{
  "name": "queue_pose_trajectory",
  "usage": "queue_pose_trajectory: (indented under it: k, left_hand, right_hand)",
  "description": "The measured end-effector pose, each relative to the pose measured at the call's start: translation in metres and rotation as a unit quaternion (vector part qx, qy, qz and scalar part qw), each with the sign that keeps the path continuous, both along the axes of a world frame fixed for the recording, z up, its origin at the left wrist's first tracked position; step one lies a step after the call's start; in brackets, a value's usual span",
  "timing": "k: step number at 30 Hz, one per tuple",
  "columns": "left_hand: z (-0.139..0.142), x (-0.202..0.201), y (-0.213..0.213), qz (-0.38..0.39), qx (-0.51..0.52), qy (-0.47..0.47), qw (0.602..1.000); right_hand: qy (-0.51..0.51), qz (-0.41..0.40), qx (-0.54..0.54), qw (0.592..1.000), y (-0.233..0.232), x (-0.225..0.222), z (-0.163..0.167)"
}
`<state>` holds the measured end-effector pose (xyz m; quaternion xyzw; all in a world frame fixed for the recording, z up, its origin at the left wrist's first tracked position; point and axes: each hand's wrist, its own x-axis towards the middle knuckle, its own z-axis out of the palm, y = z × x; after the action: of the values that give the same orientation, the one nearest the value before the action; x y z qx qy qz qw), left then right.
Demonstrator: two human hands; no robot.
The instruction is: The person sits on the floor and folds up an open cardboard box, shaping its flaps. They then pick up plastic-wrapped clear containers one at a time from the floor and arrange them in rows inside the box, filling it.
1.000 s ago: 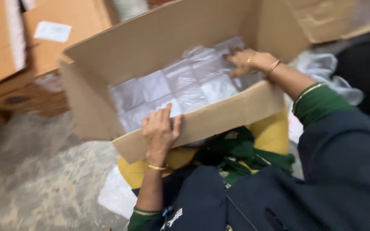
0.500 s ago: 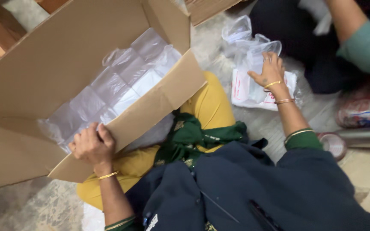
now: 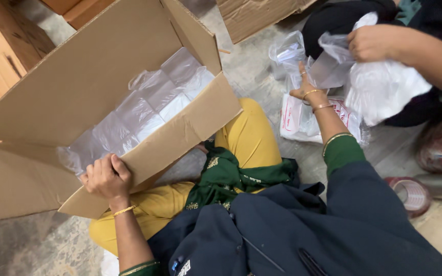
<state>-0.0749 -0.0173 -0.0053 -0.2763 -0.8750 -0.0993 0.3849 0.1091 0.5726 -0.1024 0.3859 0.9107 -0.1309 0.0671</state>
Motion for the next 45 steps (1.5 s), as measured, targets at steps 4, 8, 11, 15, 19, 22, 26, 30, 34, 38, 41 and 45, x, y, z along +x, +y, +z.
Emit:
queue_pose_trajectory:
  k: [4, 8, 11, 15, 19, 22, 26, 30, 34, 38, 41, 45]
  left_hand:
    - [0.006, 0.009, 0.005, 0.003, 0.007, -0.004, 1.000]
    - [0.014, 0.022, 0.009, 0.006, 0.007, -0.035, 0.999]
    - [0.021, 0.030, 0.012, -0.016, 0.053, -0.063, 0.997]
    - [0.036, 0.039, 0.023, -0.081, 0.204, -0.124, 0.968]
    - [0.064, 0.051, 0.057, -0.197, 0.273, -0.139, 0.931]
    - [0.099, 0.063, 0.088, -0.309, 0.236, -0.226, 0.893]
    - [0.157, 0.072, 0.117, -0.502, 0.121, -0.263, 0.815]
    - [0.200, 0.076, 0.106, -0.551, 0.011, -0.198, 0.811]
    - [0.207, 0.057, 0.068, -0.452, -0.028, -0.210, 0.866]
    - [0.182, 0.035, 0.035, -0.427, 0.042, -0.241, 0.871]
    - [0.161, 0.013, 0.012, -0.380, 0.055, -0.289, 0.877]
    - [0.150, -0.022, -0.026, -0.265, 0.023, -0.270, 0.925]
  right_hand:
    - [0.075, -0.077, -0.114, 0.988, 0.006, -0.013, 0.001]
    - [0.048, -0.073, -0.009, 0.996, 0.008, -0.017, 0.001]
    - [0.023, -0.032, 0.063, 0.997, 0.006, -0.008, -0.004]
    - [0.097, 0.071, 0.117, 0.986, -0.003, 0.016, 0.010]
    - [0.236, 0.147, 0.155, 0.948, -0.039, 0.051, 0.087]
    - [0.325, 0.236, 0.214, 0.891, -0.083, 0.078, 0.179]
    - [0.433, 0.383, 0.077, 0.812, -0.138, 0.086, 0.276]
    - [0.452, 0.516, 0.023, 0.728, -0.182, 0.043, 0.301]
    - [0.455, 0.595, -0.016, 0.662, -0.211, -0.020, 0.306]
    - [0.430, 0.677, -0.093, 0.590, -0.260, -0.088, 0.278]
    - [0.410, 0.706, -0.145, 0.559, -0.285, -0.128, 0.247]
    - [0.435, 0.688, -0.108, 0.570, -0.275, -0.181, 0.224]
